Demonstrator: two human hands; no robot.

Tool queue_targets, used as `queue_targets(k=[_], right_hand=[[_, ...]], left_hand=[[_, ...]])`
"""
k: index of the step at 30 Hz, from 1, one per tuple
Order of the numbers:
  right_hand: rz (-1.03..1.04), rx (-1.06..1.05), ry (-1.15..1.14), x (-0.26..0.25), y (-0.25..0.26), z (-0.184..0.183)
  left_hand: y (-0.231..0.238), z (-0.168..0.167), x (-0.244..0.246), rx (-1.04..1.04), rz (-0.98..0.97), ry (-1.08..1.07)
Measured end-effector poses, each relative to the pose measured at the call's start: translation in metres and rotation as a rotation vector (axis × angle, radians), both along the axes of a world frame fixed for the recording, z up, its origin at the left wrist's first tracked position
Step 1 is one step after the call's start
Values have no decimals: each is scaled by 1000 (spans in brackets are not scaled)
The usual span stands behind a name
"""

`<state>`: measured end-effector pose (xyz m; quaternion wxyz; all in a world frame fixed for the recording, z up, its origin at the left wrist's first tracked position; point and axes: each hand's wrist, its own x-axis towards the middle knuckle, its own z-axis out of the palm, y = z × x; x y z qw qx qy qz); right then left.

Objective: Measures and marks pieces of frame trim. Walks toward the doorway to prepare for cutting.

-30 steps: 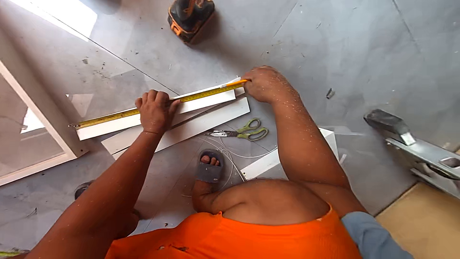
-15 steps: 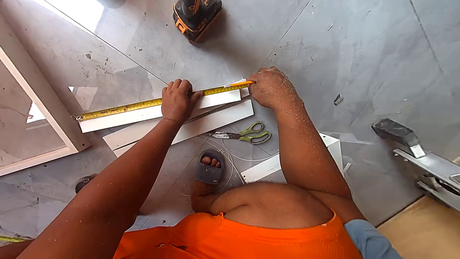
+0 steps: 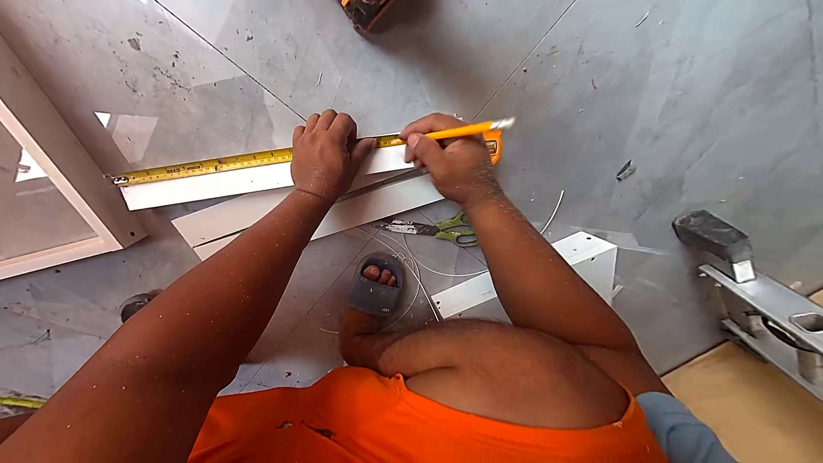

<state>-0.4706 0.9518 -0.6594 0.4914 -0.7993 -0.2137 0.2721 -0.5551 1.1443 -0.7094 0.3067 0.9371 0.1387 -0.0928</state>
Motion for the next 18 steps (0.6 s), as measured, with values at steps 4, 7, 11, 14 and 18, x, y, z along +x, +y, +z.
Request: queue_targets(k=[4,7,11,14,18], right_hand=[[20,-113,-45,-5,0,-19],[12,-148,-45,-2,-2,-17],[48,-153,-118,-1,-5,-18],[59,-175,-143,-1,-4,-18],[75,-186,-138,-2,-5,-18]], left_hand=[[-1,-2,-1,33,0,-48],[-1,-2,-1,22,-2,-45],[-1,1,-1,7,-7,-30],[-1,0,-1,15,-3,-33],[-1,-1,-1,22,-4,-25]])
